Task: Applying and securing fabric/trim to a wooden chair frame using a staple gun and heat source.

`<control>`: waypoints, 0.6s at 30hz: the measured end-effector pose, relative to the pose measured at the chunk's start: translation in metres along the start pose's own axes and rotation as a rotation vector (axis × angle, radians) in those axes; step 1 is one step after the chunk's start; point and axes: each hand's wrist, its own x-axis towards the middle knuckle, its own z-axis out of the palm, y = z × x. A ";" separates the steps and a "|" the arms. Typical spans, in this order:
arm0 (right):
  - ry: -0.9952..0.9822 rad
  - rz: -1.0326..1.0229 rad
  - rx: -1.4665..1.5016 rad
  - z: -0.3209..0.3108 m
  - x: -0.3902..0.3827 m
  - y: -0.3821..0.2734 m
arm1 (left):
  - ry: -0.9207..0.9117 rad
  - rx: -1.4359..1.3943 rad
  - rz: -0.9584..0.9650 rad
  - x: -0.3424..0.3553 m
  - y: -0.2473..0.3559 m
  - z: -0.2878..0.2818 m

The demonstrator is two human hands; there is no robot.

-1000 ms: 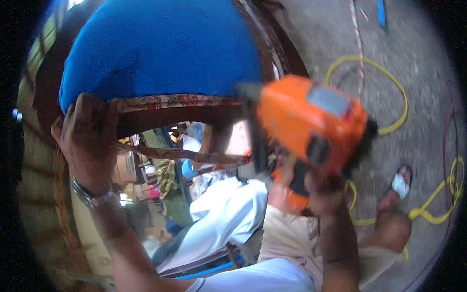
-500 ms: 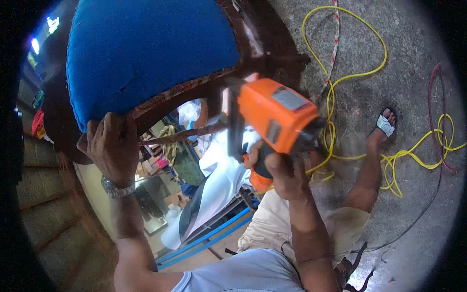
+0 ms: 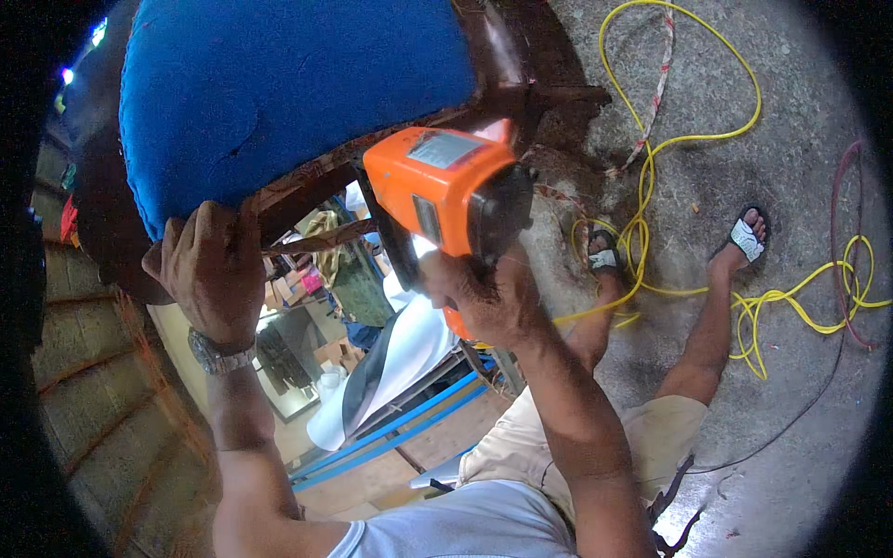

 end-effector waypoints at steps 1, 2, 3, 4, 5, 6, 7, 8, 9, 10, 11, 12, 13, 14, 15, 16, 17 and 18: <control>0.021 0.007 -0.007 0.002 0.000 0.001 | -0.004 0.012 0.014 0.001 0.001 -0.003; 0.043 0.014 -0.015 0.004 0.001 0.002 | -0.008 0.023 0.028 0.002 0.001 -0.004; 0.041 0.015 -0.013 0.005 0.003 0.001 | -0.009 0.025 0.028 0.001 0.000 -0.003; 0.031 0.008 -0.041 0.006 0.004 -0.002 | 0.007 0.008 0.019 0.000 -0.001 -0.001; 0.022 0.002 -0.069 0.006 0.004 -0.003 | 0.023 -0.010 0.009 -0.001 -0.001 0.001; 0.023 0.005 -0.071 0.005 0.005 -0.002 | 0.021 -0.014 0.009 -0.002 -0.001 0.002; -0.015 -0.009 -0.086 0.005 0.005 0.000 | 0.032 -0.024 0.021 -0.002 -0.002 0.001; -0.055 -0.023 -0.101 0.006 0.006 0.000 | 0.043 -0.034 0.032 -0.002 -0.004 0.001; -0.055 -0.023 -0.100 0.008 0.007 -0.001 | 0.042 -0.033 0.032 -0.001 -0.004 0.001; -0.045 0.000 -0.039 0.010 0.009 -0.004 | 0.037 -0.038 0.035 0.000 -0.003 0.000; -0.036 0.022 0.023 0.011 0.010 -0.006 | 0.032 -0.043 0.037 0.000 -0.003 0.000; -0.037 0.022 0.021 0.012 0.011 -0.005 | 0.032 -0.044 0.035 0.000 -0.003 0.001; -0.041 0.042 -0.002 0.013 0.011 -0.004 | 0.041 -0.036 0.033 0.000 -0.004 0.003; -0.045 0.061 -0.026 0.014 0.012 -0.004 | 0.051 -0.028 0.032 0.000 -0.004 0.003; -0.045 0.061 -0.026 0.015 0.012 -0.004 | 0.052 -0.028 0.031 -0.001 -0.005 0.003; -0.037 0.063 -0.041 0.016 0.013 -0.005 | 0.045 -0.019 0.037 -0.001 -0.004 0.003; -0.029 0.064 -0.057 0.017 0.013 -0.006 | 0.038 -0.010 0.044 -0.001 -0.003 0.002; -0.029 0.065 -0.058 0.017 0.013 -0.005 | 0.039 -0.011 0.043 -0.001 -0.003 0.001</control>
